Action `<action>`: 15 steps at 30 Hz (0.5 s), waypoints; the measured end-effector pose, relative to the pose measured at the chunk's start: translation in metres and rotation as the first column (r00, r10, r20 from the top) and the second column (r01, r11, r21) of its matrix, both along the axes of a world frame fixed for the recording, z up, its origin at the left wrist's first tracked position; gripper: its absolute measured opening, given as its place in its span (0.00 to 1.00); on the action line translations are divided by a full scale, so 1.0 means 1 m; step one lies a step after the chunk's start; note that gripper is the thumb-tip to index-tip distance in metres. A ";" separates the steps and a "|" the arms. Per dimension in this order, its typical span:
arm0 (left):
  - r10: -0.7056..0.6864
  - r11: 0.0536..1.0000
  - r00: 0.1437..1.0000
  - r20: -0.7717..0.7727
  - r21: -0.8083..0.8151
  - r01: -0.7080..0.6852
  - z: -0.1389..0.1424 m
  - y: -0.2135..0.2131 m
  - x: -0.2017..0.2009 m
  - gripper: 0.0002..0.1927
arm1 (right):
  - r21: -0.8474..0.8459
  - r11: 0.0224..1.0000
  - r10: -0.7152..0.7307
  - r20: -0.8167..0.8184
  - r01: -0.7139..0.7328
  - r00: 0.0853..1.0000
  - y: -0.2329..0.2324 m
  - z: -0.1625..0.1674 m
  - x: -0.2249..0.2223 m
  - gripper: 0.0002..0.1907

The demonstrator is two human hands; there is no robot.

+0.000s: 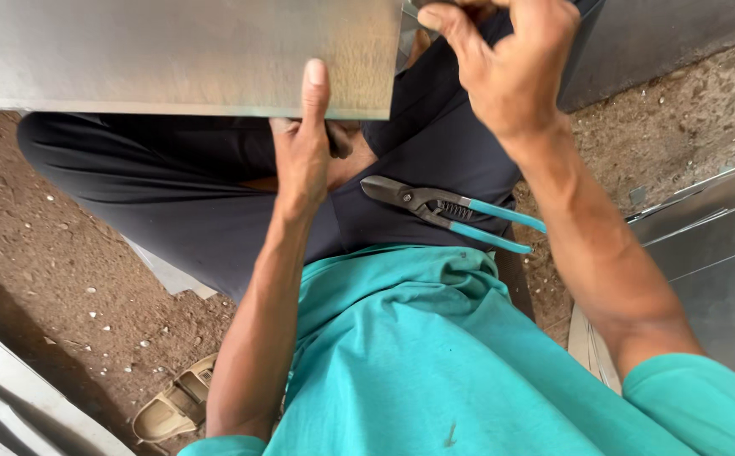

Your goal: The person sits on the ground and uses tin snips to cut small rectangular pieces from the edge of a large metal sheet. The person repeatedly cuts and removes small strips, accumulating a pile of metal scraps on the ground.

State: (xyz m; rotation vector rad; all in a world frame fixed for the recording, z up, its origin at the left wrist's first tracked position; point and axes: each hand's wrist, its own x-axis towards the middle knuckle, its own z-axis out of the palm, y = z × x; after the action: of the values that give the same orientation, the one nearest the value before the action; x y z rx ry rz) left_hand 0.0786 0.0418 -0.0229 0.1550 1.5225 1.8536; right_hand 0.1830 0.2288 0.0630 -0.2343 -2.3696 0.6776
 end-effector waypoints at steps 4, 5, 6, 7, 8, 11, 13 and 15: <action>0.052 0.992 0.998 0.031 0.112 -0.055 0.011 0.002 0.005 0.20 | 0.039 0.999 -0.032 0.084 0.029 0.996 0.024 -0.030 0.003 0.09; 0.038 0.993 0.997 0.061 0.113 -0.045 0.012 0.000 0.006 0.19 | 0.066 0.997 -0.055 0.110 0.047 0.992 0.029 -0.034 0.002 0.08; 0.021 0.993 0.996 0.081 0.118 -0.031 0.013 -0.001 0.007 0.19 | 0.097 0.993 -0.080 0.125 0.068 0.989 0.033 -0.035 -0.002 0.09; 0.002 0.991 0.995 0.098 0.130 -0.015 0.014 -0.001 0.007 0.18 | 0.113 0.993 -0.034 0.100 0.023 0.994 0.033 -0.033 -0.007 0.06; 0.010 0.992 0.997 0.073 0.128 -0.020 0.015 -0.001 0.007 0.18 | 0.128 0.992 0.003 0.073 -0.012 0.997 0.030 -0.028 -0.012 0.06; 0.042 0.995 0.997 0.072 0.091 -0.048 0.023 0.004 0.005 0.19 | 0.220 0.975 0.024 0.090 -0.043 0.996 0.009 -0.001 -0.029 0.05; 0.059 0.996 0.991 0.124 0.058 -0.067 0.032 0.007 0.003 0.20 | 0.295 0.954 0.031 0.107 -0.061 0.994 -0.022 0.014 -0.019 0.06; 0.044 0.999 0.975 0.218 -0.039 -0.036 0.040 0.009 0.001 0.11 | 0.286 0.951 0.076 0.141 -0.114 0.987 -0.038 0.017 -0.005 0.06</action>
State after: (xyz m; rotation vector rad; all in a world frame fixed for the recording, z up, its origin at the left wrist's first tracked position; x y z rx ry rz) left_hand 0.0801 0.0506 0.0168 -0.0943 1.4131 1.8083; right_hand 0.1777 0.1910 0.0805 -0.0345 -2.5808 0.3536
